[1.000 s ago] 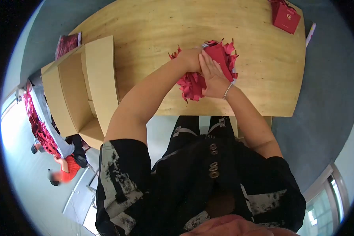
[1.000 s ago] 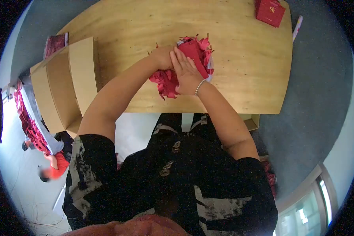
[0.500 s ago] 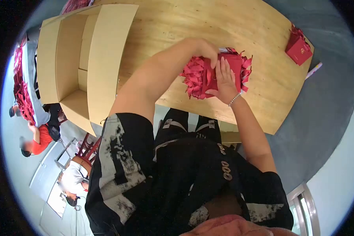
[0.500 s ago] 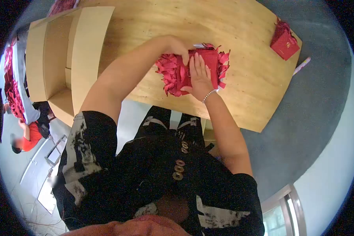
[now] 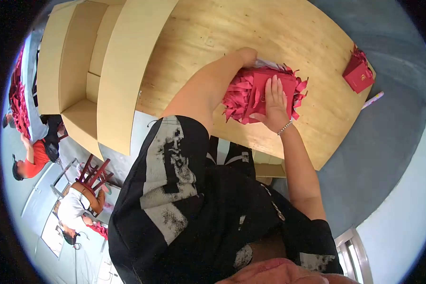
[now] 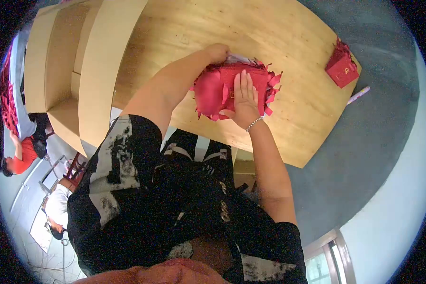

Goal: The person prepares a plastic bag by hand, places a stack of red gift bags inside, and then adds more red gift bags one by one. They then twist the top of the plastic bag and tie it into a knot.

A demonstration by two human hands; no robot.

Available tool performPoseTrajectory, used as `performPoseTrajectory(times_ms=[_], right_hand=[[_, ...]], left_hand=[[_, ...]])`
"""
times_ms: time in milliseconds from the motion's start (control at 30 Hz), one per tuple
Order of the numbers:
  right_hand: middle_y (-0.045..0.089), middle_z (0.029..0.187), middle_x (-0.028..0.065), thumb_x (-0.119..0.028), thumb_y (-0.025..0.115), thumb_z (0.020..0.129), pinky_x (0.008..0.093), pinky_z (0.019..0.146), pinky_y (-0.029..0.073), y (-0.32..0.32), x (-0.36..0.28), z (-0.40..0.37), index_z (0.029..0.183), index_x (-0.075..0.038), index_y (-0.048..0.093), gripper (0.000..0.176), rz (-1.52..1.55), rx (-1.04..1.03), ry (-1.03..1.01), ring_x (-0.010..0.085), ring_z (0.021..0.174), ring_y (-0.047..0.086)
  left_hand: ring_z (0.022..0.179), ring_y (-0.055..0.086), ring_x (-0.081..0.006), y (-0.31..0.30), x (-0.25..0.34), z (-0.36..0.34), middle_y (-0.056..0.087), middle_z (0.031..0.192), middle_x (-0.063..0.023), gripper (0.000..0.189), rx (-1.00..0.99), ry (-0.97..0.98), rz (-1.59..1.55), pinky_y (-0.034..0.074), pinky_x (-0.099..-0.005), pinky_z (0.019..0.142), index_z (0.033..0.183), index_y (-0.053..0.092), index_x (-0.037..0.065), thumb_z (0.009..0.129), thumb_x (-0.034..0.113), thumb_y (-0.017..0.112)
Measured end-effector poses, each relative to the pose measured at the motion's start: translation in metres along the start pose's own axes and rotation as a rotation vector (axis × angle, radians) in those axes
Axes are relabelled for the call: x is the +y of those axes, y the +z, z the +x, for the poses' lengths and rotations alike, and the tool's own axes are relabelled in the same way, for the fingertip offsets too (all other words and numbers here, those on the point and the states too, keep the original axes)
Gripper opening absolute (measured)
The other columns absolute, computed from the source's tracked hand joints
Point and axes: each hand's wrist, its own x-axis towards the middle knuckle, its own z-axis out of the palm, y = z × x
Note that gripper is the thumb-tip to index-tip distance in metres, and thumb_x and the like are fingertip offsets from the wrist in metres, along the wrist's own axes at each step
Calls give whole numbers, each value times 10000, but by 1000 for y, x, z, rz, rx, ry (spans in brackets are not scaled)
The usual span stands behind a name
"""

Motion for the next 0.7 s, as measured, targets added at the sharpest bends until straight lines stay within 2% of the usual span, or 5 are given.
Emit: performPoseTrajectory(times_ms=[333, 433, 500, 600, 700], right_hand=[[-44, 1528, 188, -381, 821, 595, 495, 1104, 134, -1, -1, 1, 1459, -33, -7, 1246, -12, -5, -8, 356, 1414, -1], [-49, 1526, 192, -373, 821, 600, 501, 1104, 129, 0, -1, 0, 1458, -32, -19, 1248, -15, 2, -18, 360, 1412, 3], [-51, 1525, 193, -371, 821, 601, 503, 1103, 130, -1, -2, 1, 1458, -35, -24, 1249, -20, -1, -17, 360, 1412, 4], [-56, 1524, 194, -367, 822, 602, 506, 1103, 129, 1, 0, 1, 1459, -42, -32, 1253, -16, 4, -13, 359, 1412, 3], [-59, 1525, 192, -370, 822, 602, 508, 1104, 125, 1, -2, 1, 1460, -47, -35, 1256, -6, 3, -13, 356, 1412, 0]], left_hand=[[829, 632, -347, 2, -19, -22, 658, 913, -204, 393, -93, 37, -452, 486, -407, 764, 923, 685, 52, 695, 367, 627], [797, 627, -337, -7, -1, -30, 655, 894, -190, 400, 11, -7, -128, 485, -414, 728, 955, 655, 29, 723, 353, 629], [870, 633, -339, -1, 5, -28, 653, 966, -180, 333, 88, -217, 43, 496, -431, 756, 977, 659, 49, 746, 285, 618], [934, 630, -330, 4, -4, -28, 653, 990, -174, 239, 313, -289, -25, 500, -433, 793, 946, 677, 64, 772, 195, 578], [951, 628, -331, -13, -18, -52, 656, 1000, -157, 227, 140, -259, 71, 504, -429, 793, 943, 683, 77, 773, 127, 542]])
